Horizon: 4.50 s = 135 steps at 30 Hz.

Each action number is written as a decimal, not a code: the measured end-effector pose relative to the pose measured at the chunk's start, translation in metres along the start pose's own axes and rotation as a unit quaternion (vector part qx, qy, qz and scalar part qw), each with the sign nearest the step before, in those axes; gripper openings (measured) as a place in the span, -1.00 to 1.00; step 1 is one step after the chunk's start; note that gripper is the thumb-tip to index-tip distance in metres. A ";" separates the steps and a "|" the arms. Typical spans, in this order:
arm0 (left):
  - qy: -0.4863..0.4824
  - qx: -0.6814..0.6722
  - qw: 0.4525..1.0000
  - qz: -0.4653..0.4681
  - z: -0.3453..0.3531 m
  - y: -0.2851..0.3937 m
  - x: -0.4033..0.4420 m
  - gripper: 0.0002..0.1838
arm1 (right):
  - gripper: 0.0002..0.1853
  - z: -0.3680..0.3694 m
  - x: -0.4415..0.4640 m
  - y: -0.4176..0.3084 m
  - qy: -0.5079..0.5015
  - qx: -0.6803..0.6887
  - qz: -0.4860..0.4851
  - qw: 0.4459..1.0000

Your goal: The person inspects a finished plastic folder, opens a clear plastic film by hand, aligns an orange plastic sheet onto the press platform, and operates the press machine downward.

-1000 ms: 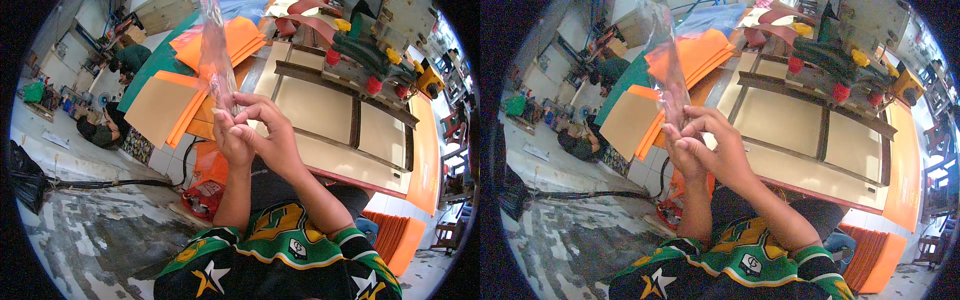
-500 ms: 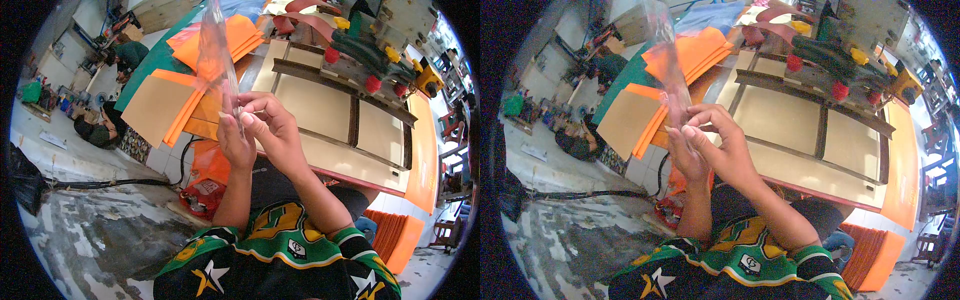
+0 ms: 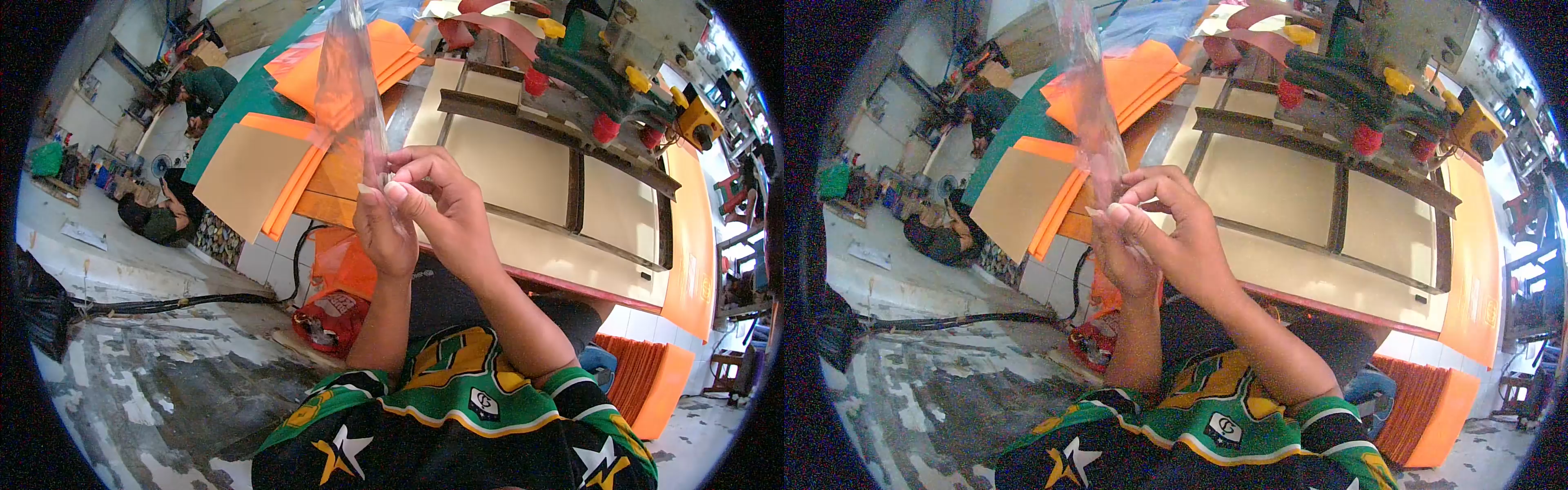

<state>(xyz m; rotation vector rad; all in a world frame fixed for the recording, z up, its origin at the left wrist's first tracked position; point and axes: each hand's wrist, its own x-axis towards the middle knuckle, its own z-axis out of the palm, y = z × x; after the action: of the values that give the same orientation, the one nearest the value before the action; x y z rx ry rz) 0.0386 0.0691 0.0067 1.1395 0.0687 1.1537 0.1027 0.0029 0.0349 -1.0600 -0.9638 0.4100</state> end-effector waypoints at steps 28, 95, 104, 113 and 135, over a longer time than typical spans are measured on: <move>0.108 -0.007 0.991 0.075 -0.069 0.103 0.078 -0.44 | -0.93 -0.026 -0.021 -0.041 0.049 -0.091 -0.064 0.993; -0.710 0.272 0.621 0.191 0.146 -0.088 -0.147 -0.21 | -0.62 -0.471 -0.210 -0.122 0.363 -0.779 0.018 0.510; -0.667 0.307 0.659 0.164 0.151 -0.082 -0.162 -0.20 | -0.72 -0.339 -0.270 -0.152 0.239 -0.670 0.191 0.676; -0.661 0.307 0.659 0.186 0.153 -0.078 -0.158 -0.25 | -0.54 -0.419 -0.244 -0.111 0.126 -0.722 0.189 0.654; -0.628 0.332 0.691 0.134 0.140 -0.081 -0.150 -0.20 | -0.59 -0.457 -0.194 -0.122 0.104 -0.714 0.168 0.672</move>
<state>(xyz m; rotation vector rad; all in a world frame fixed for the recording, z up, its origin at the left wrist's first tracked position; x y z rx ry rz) 0.1026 -0.1316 -0.0584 2.4641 -0.8365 0.3210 0.3552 -0.4387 -0.0175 -2.6841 -0.7716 -0.3260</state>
